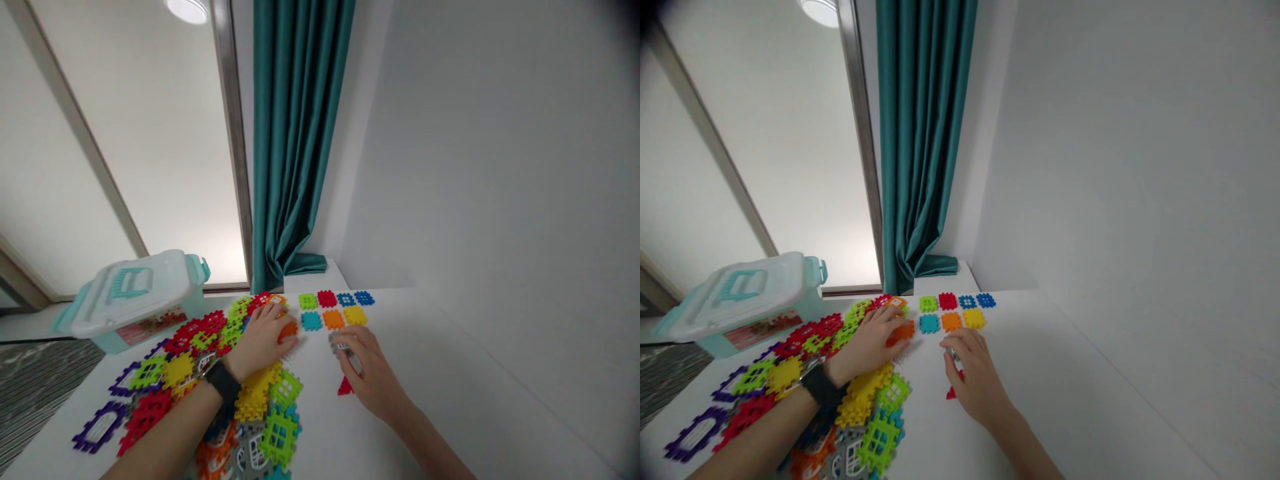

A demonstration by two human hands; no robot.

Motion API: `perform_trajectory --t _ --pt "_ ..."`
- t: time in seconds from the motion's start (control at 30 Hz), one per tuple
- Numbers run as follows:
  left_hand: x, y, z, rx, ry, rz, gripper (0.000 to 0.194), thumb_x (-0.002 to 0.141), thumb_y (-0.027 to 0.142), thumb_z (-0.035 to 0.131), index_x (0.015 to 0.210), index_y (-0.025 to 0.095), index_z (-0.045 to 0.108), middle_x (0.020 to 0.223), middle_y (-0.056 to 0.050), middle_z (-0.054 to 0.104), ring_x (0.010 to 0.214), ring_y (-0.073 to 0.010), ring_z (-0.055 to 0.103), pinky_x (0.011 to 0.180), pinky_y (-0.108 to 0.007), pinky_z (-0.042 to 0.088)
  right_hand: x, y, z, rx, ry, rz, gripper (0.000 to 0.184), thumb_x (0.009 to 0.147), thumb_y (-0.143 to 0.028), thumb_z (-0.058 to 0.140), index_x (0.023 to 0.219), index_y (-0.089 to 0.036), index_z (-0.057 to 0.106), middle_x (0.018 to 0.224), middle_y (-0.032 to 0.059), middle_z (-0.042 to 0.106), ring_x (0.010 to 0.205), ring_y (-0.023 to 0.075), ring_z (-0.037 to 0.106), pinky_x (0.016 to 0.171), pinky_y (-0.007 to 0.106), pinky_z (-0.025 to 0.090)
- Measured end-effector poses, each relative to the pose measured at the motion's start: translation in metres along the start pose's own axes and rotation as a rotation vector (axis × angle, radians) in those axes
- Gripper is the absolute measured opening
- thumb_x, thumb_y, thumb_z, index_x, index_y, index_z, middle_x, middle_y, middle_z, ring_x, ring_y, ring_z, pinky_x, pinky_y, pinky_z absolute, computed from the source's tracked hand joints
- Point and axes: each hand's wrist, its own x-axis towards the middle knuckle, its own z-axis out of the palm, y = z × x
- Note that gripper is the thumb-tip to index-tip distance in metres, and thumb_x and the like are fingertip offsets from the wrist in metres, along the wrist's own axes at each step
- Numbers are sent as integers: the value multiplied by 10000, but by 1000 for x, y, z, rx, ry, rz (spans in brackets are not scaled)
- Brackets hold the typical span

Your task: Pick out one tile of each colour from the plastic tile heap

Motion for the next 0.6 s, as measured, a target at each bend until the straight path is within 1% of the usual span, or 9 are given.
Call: perform_trajectory --t 0.1,0.2,0.37,0.47,0.6 --pt "-20 -4 -5 -22 44 -40 209 922 320 624 1110 271 701 1242 -65 646 1191 -298 580 1052 -515 439 1 -6 4 2 -14 -22 212 944 -125 501 1068 -258 610 1088 68 666 1072 250 613 979 445 470" --pt "-41 -10 -8 -37 86 -62 186 919 273 609 1077 261 708 1223 -68 657 1170 -293 592 1013 -507 464 2 -13 9 11 -56 -45 216 945 -118 490 1070 -252 604 1082 70 671 1073 251 610 981 450 462" --pt "-73 -16 -18 -54 128 -48 260 930 243 572 1160 261 692 1250 -82 645 1184 -299 584 1037 -536 453 4 -23 17 15 -165 -84 214 958 -109 481 1069 -239 610 1042 62 675 1035 241 603 986 461 441" --pt "-84 -16 -22 -42 143 -47 282 927 237 560 1179 259 686 1247 -88 643 1182 -300 581 1042 -533 455 6 -28 20 -28 -227 -119 209 957 -110 496 1059 -235 629 1055 62 681 1051 245 595 990 465 431" --pt "-91 -15 -22 -8 182 -46 275 929 238 548 1168 258 682 1247 -86 644 1187 -304 578 1052 -535 447 16 -32 25 -124 -324 -147 194 921 -122 584 1055 -238 661 1097 63 676 1079 260 589 950 446 450"
